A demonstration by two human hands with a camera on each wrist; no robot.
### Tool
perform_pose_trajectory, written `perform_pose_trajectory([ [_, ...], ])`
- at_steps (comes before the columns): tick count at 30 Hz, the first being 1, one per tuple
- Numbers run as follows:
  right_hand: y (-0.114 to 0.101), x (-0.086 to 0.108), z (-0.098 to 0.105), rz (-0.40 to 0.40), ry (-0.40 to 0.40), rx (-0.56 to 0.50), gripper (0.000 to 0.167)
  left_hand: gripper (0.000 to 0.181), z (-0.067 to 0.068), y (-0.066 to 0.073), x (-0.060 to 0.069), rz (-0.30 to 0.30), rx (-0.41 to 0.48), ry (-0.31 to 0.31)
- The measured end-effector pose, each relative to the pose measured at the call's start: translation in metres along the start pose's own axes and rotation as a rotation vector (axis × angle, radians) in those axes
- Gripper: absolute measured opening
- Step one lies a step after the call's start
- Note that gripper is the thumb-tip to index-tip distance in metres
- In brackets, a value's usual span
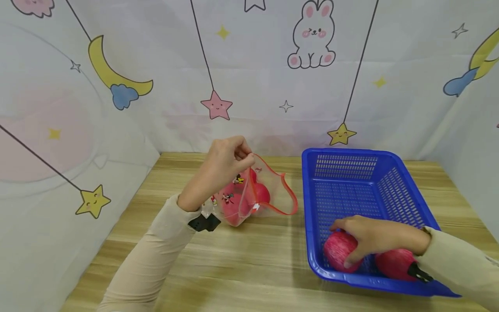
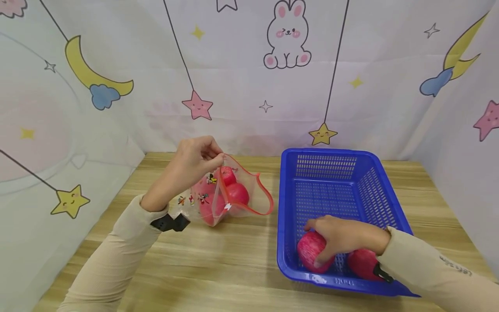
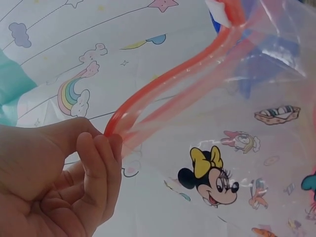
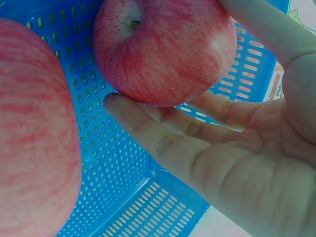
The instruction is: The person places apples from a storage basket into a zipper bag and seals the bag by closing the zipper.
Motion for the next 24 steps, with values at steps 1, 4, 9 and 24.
perform_pose_trajectory([
  [1, 0.0005, -0.0002, -0.0002, -0.001, 0.002, 0.0, 0.072, 0.006, -0.0004, 0.0001, -0.0004, -0.002, 0.001, 0.0],
  [4, 0.0017, -0.0008, -0.0011, -0.003, 0.005, -0.004, 0.072, 0.006, -0.0008, 0.0004, -0.0009, -0.007, 0.008, 0.003],
  [9, 0.0024, -0.0013, -0.0021, -0.012, 0.004, -0.012, 0.072, 0.006, -0.0013, -0.0004, -0.0002, -0.006, 0.019, 0.003],
  [24, 0.0013, -0.0024, 0.0001, 0.027, -0.001, -0.057, 0.071, 0.004, -0.0042, -0.0014, 0.0, 0.018, 0.014, -0.029],
])
Point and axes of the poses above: each hand's wrist, its own x-axis away from the middle knuckle, its own z-axis out of the back of the hand, y = z × x, the point moved 6 cm from there along -x, towards the middle knuckle
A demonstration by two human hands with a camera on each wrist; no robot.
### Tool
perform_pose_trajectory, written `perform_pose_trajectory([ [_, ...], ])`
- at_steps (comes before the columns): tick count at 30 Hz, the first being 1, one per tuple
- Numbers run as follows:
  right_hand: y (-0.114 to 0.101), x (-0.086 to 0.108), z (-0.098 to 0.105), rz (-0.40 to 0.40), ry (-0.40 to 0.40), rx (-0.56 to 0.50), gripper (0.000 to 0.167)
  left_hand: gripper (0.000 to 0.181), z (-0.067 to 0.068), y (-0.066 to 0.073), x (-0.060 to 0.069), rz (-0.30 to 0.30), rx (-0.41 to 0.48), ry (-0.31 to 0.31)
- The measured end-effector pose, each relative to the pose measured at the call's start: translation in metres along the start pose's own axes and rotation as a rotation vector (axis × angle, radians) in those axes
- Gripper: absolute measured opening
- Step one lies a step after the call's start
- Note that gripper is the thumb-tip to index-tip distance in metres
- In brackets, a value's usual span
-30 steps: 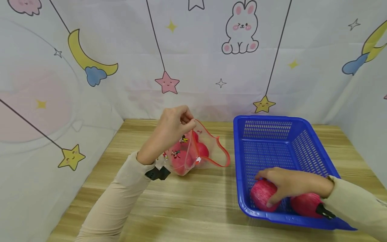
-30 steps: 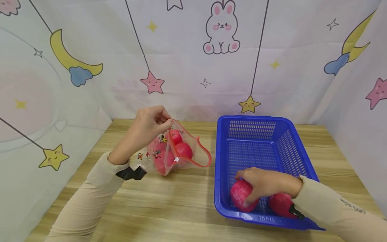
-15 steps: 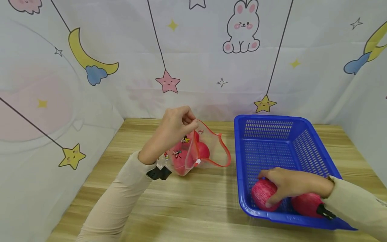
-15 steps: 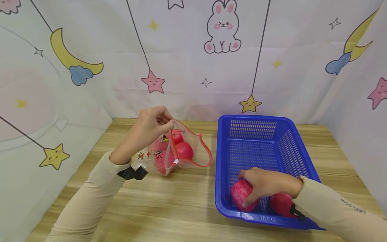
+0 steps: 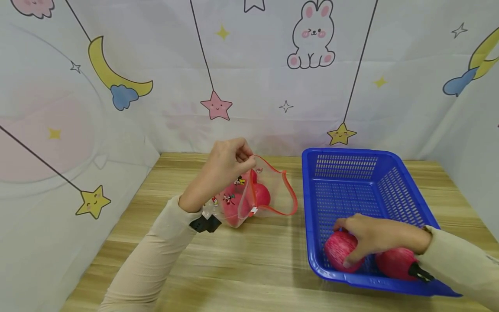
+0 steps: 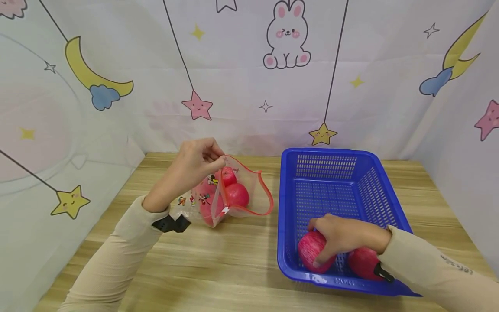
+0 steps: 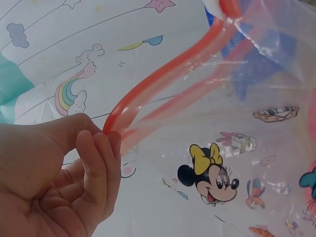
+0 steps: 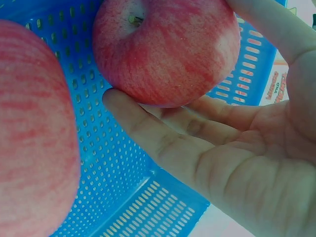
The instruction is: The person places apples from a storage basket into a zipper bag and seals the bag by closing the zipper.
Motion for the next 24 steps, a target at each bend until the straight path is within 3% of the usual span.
perform_pose_trajectory([
  [8, -0.003, 0.003, 0.006, 0.027, -0.001, -0.003, 0.072, 0.006, -0.003, -0.001, -0.001, -0.018, -0.01, -0.001],
  [18, -0.006, 0.006, 0.023, -0.045, 0.046, 0.044, 0.072, 0.004, -0.005, -0.001, 0.001, -0.033, 0.008, -0.03],
  [24, -0.009, 0.007, 0.033, -0.031, 0.069, 0.039, 0.071, 0.004, -0.005, 0.0, 0.001, -0.046, 0.008, -0.035],
])
Point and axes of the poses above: each hand's wrist, its own x-axis away from the middle knuckle, its own z-axis out of the back of the hand, y = z × x, the point moved 6 cm from there along -x, towards the middle knuckle
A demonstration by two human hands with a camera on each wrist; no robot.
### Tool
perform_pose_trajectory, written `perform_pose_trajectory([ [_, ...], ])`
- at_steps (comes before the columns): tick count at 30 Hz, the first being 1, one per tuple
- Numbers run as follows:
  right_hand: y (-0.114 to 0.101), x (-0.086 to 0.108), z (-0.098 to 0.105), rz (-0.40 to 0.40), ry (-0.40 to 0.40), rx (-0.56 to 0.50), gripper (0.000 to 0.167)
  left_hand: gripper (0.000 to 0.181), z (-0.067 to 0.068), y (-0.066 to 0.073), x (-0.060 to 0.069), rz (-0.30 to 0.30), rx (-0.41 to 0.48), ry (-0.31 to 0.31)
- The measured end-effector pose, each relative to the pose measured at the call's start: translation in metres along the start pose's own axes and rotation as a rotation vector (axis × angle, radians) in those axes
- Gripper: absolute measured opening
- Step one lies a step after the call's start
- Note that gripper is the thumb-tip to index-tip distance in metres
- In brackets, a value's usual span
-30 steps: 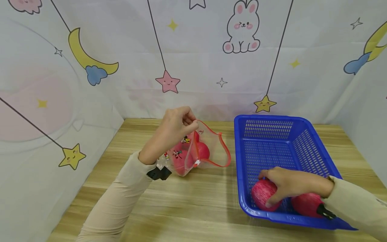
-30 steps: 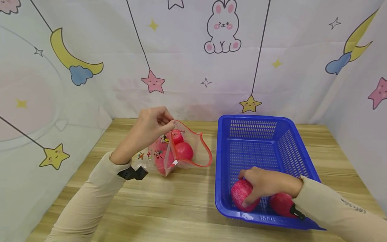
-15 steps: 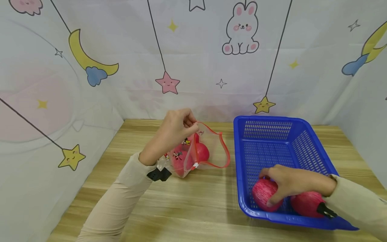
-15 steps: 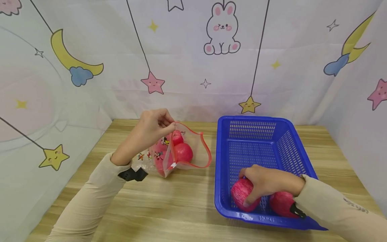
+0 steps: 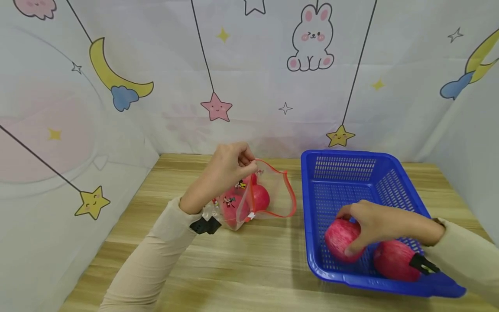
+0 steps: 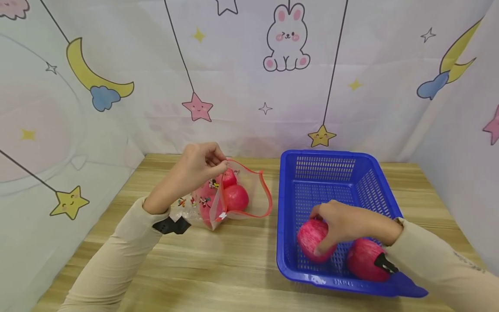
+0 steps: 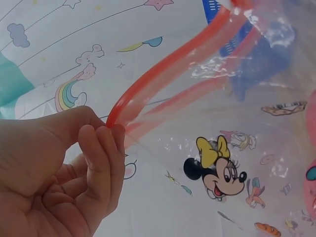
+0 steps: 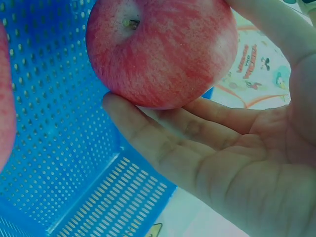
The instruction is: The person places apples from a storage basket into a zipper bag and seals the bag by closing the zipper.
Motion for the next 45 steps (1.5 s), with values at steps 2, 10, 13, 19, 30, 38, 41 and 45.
perform_pose_trajectory([
  [2, 0.0, 0.0, 0.003, -0.003, 0.008, -0.007, 0.071, 0.004, 0.0, 0.0, 0.001, 0.001, 0.004, -0.001],
  [10, -0.006, 0.0, 0.019, 0.008, 0.046, 0.006, 0.073, 0.004, -0.002, -0.001, 0.001, -0.002, 0.019, -0.006],
  [13, -0.01, -0.001, 0.025, 0.018, 0.06, -0.01, 0.073, 0.006, -0.002, -0.001, 0.001, -0.007, 0.019, -0.007],
  [19, -0.021, -0.001, 0.037, 0.014, 0.091, -0.03, 0.077, 0.008, -0.002, -0.001, 0.002, 0.001, 0.013, -0.011],
  [30, -0.041, -0.009, 0.049, 0.05, 0.145, -0.018, 0.077, 0.008, -0.004, -0.001, 0.002, 0.0, 0.023, -0.014],
  [38, -0.061, -0.022, 0.057, 0.073, 0.206, -0.014, 0.075, 0.006, -0.004, 0.001, 0.002, -0.001, 0.019, -0.028],
  [41, -0.069, -0.029, 0.06, 0.078, 0.225, -0.034, 0.074, 0.006, -0.004, 0.0, 0.002, -0.004, 0.014, -0.03],
  [45, -0.078, -0.037, 0.064, 0.067, 0.245, -0.024, 0.075, 0.005, -0.004, -0.001, 0.001, 0.002, 0.014, -0.031],
])
Point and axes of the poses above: each hand's wrist, its own x-axis away from the middle knuckle, its own z-axis out of the back of the hand, y = z × x, the point moved 6 cm from there along -x, towards the middle knuckle
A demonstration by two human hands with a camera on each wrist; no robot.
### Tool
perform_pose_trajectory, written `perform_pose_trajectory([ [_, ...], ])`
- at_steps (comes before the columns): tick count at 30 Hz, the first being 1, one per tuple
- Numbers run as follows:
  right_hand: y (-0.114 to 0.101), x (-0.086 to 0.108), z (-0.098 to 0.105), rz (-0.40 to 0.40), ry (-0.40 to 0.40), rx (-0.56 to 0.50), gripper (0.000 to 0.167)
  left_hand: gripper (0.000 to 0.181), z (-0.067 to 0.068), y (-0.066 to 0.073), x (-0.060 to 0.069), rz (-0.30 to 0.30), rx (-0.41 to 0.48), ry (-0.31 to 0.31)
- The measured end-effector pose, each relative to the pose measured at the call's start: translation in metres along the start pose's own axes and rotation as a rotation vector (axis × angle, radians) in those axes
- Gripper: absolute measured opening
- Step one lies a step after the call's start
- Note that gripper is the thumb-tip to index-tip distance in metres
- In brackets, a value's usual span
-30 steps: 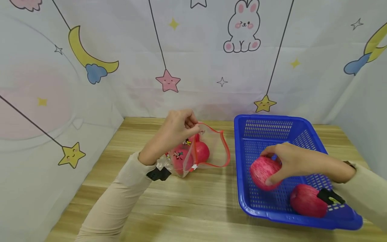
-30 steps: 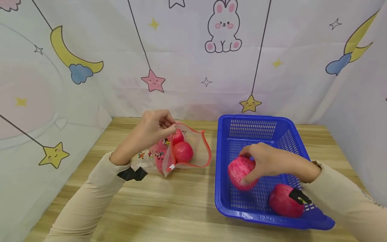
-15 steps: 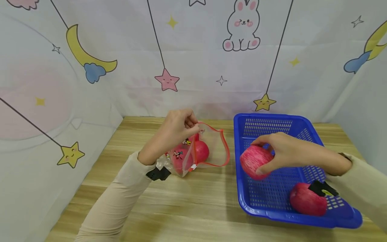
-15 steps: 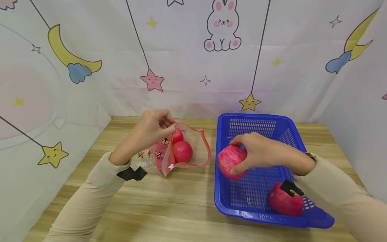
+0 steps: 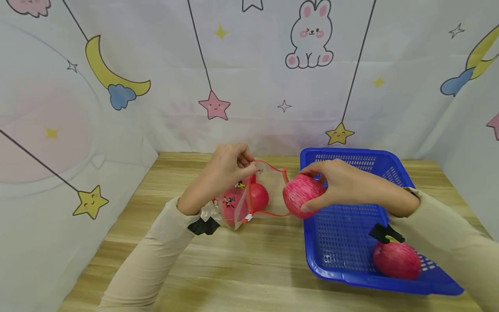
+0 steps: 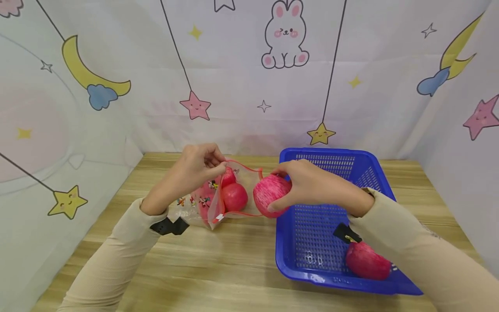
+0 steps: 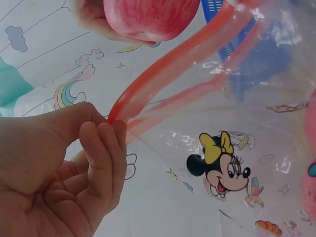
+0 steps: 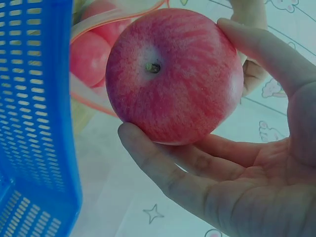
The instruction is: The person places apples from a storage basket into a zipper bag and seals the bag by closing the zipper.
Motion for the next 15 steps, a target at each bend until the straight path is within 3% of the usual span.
perform_pose_trajectory([
  [15, -0.018, -0.026, -0.003, 0.014, 0.004, -0.007, 0.074, 0.007, 0.001, 0.002, 0.0, -0.006, 0.011, 0.009],
])
Point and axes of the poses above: each hand's wrist, its own x-axis away from the middle knuckle, its own z-axis out of the back of the hand, y = z × x, the point moved 6 cm from there along -x, towards the middle knuckle
